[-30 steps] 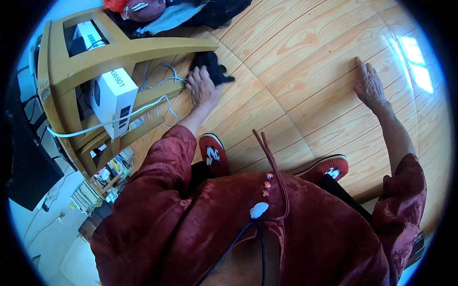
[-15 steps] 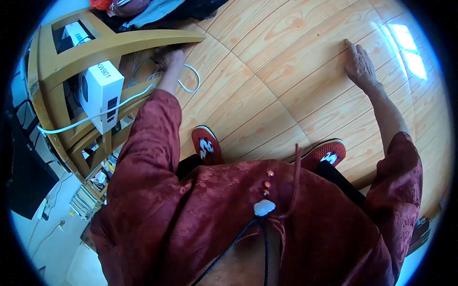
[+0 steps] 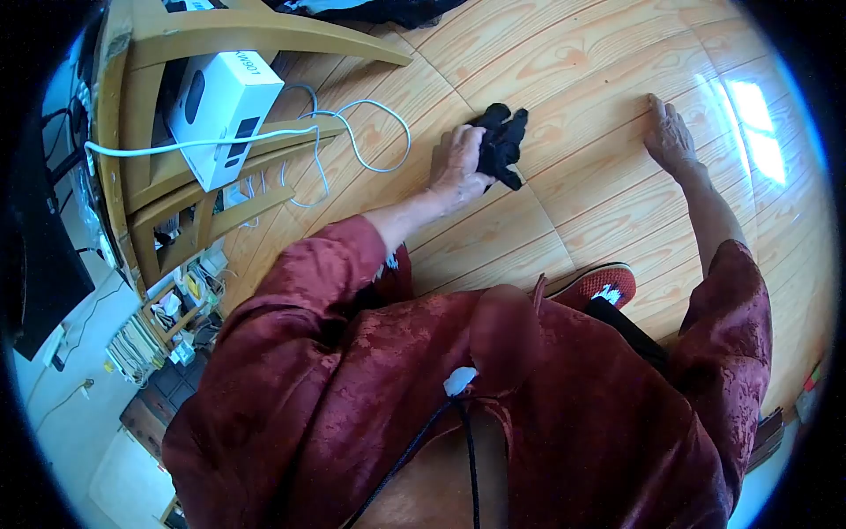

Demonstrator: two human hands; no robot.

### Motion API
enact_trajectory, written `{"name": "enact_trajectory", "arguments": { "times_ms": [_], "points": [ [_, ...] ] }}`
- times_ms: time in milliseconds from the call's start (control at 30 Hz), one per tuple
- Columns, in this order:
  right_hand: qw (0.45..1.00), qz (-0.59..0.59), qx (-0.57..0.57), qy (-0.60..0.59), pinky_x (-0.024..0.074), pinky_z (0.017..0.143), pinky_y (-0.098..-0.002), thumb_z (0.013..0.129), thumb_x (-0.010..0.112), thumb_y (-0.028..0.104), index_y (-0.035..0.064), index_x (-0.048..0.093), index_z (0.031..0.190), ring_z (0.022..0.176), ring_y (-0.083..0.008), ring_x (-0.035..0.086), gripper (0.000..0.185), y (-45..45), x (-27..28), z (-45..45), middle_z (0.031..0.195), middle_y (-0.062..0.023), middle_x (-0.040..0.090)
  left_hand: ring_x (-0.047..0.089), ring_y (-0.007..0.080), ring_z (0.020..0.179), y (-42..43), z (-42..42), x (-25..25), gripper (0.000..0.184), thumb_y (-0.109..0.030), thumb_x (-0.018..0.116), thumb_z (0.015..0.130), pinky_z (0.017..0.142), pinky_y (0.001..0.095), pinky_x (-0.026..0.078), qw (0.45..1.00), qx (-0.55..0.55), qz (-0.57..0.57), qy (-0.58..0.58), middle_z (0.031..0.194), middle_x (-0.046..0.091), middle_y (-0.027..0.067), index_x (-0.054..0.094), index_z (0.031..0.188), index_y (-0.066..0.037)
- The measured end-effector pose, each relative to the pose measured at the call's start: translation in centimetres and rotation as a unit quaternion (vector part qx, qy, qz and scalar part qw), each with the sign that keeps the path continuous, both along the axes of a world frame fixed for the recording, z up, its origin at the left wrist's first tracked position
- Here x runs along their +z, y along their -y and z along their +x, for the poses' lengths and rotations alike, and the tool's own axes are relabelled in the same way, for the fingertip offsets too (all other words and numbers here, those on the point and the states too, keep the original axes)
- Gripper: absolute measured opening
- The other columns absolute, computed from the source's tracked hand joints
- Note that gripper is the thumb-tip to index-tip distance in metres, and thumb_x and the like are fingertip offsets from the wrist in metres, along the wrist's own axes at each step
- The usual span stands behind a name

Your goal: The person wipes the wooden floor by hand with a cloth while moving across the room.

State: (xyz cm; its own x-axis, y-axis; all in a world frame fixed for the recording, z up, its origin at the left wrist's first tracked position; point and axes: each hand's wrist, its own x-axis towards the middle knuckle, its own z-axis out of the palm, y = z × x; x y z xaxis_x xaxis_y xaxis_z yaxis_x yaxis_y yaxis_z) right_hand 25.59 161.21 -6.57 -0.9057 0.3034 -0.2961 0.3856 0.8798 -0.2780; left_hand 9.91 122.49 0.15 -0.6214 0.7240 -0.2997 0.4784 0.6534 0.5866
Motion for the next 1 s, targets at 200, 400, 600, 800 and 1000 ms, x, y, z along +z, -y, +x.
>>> {"name": "enact_trajectory", "arguments": {
  "times_ms": [200, 400, 600, 800, 1000],
  "points": [
    [1.0, 0.012, 0.0, -0.011, 0.0452, 0.092, -0.0487, 0.076, 0.057, 0.01, 0.0077, 0.034, 0.138, 0.107, -0.043, 0.053, 0.066, 0.1, -0.6, -0.1, 0.115, -0.0241, 0.052, 0.048, 0.0372, 0.116, 9.9, -3.0, 5.5, 0.075, -0.024, 0.081, 0.063, 0.098, 0.0443, 0.041, 0.993, 0.032, -0.087, 0.075, 0.119, 0.049, 0.0195, 0.044, 0.125, -0.003],
    [1.0, 0.016, -0.003, -0.014, 0.0456, 0.092, -0.0489, 0.076, 0.057, 0.01, 0.0087, 0.035, 0.137, 0.106, -0.0431, 0.054, 0.065, 0.1, -0.8, -0.1, 0.114, -0.0241, 0.052, 0.045, 0.0396, 0.125, 18.1, -4.6, -0.7, 0.076, -0.037, 0.082, 0.068, 0.101, 0.0469, 0.041, 0.889, 0.323, -0.314, 0.087, 0.131, 0.046, 0.024, 0.044, 0.123, -0.001],
    [1.0, 0.008, -0.005, -0.023, 0.0456, 0.091, -0.0491, 0.077, 0.057, 0.01, 0.0086, 0.035, 0.137, 0.105, -0.043, 0.054, 0.065, 0.1, -0.7, -0.1, 0.112, -0.0238, 0.053, 0.047, 0.0393, 0.113, 5.1, -1.6, -1.8, 0.074, -0.037, 0.085, 0.06, 0.094, 0.0495, 0.04, 0.954, 0.209, -0.215, -0.025, 0.119, 0.048, 0.0212, 0.044, 0.112, -0.005],
    [1.0, 0.01, -0.005, -0.016, 0.045, 0.092, -0.0488, 0.077, 0.057, 0.01, 0.008, 0.035, 0.137, 0.105, -0.0433, 0.054, 0.064, 0.5, 0.3, -0.5, 0.113, -0.0237, 0.053, 0.049, 0.0377, 0.108, -8.6, -1.6, -2.3, 0.062, -0.027, 0.079, 0.062, 0.088, 0.0503, 0.043, 0.993, 0.118, 0.005, -0.003, 0.111, 0.051, 0.0202, 0.046, 0.11, -0.005],
    [1.0, 0.011, -0.01, -0.025, 0.0456, 0.091, -0.0498, 0.078, 0.053, 0.009, 0.0068, 0.038, 0.135, 0.101, -0.0445, 0.056, 0.059, 0.7, 0.4, -0.6, 0.11, -0.0264, 0.055, 0.048, 0.0397, 0.108, -2.4, -0.1, 4.2, 0.076, -0.021, 0.084, 0.061, 0.093, 0.0467, 0.042, 0.997, -0.026, 0.073, 0.003, 0.113, 0.05, 0.0221, 0.042, 0.122, -0.001]
  ]
}}
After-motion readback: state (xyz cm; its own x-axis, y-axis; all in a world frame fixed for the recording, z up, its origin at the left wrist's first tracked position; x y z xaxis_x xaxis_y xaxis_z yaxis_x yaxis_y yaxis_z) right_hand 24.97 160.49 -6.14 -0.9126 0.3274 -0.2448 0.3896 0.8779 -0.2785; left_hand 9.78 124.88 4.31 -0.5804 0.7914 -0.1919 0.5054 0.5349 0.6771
